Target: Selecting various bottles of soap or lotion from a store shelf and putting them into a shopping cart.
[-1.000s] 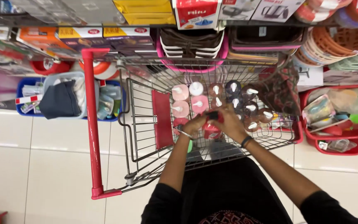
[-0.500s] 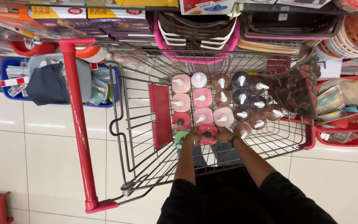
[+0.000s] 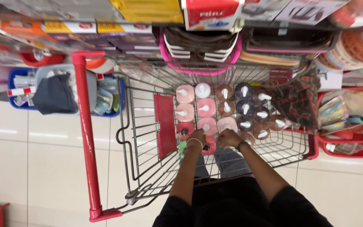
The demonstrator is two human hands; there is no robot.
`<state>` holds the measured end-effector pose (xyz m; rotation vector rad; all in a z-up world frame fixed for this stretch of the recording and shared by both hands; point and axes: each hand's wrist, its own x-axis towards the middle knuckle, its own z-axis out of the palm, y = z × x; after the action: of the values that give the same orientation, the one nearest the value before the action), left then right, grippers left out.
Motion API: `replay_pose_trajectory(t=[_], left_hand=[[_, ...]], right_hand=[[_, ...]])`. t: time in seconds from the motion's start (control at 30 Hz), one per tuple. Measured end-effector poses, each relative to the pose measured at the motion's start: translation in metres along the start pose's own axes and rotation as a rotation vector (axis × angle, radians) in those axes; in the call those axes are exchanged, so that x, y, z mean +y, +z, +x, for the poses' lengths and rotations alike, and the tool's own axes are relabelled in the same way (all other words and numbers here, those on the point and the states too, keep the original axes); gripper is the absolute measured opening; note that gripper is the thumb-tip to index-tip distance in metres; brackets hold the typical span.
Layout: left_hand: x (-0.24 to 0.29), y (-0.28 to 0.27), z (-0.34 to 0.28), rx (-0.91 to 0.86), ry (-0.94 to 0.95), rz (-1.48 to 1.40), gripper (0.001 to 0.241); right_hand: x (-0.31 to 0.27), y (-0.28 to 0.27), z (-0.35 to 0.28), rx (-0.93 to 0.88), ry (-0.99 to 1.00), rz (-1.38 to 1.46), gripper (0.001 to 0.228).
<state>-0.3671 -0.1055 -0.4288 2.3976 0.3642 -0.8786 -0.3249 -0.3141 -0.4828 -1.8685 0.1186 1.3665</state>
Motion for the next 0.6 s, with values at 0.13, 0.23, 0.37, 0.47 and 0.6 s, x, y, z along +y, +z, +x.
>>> replay_pose_trajectory(t=[0.13, 0.23, 0.37, 0.47, 0.6], left_hand=[[0.068, -0.106, -0.051, 0.196, 0.277, -0.109, 0.026], [0.119, -0.183, -0.08, 0.364, 0.647, -0.276, 0.027], [0.201, -0.298, -0.115, 0.79, 1.074, -0.25, 0.028], [0.256, -0.377, -0.129, 1.092, 1.205, -0.11, 0.035], [0.31, -0.468, -0.115, 1.348, 1.114, 0.065, 0.049]], right_hand=[[-0.083, -0.044, -0.081, 0.071, -0.268, 0.158, 0.024], [-0.162, -0.087, -0.154, 0.283, -0.496, 0.149, 0.028], [-0.26, -0.144, -0.248, 0.516, -0.84, 0.111, 0.027], [-0.338, -0.185, -0.317, 0.63, -1.012, 0.066, 0.027], [-0.433, -0.234, -0.377, 0.826, -1.226, -0.081, 0.024]])
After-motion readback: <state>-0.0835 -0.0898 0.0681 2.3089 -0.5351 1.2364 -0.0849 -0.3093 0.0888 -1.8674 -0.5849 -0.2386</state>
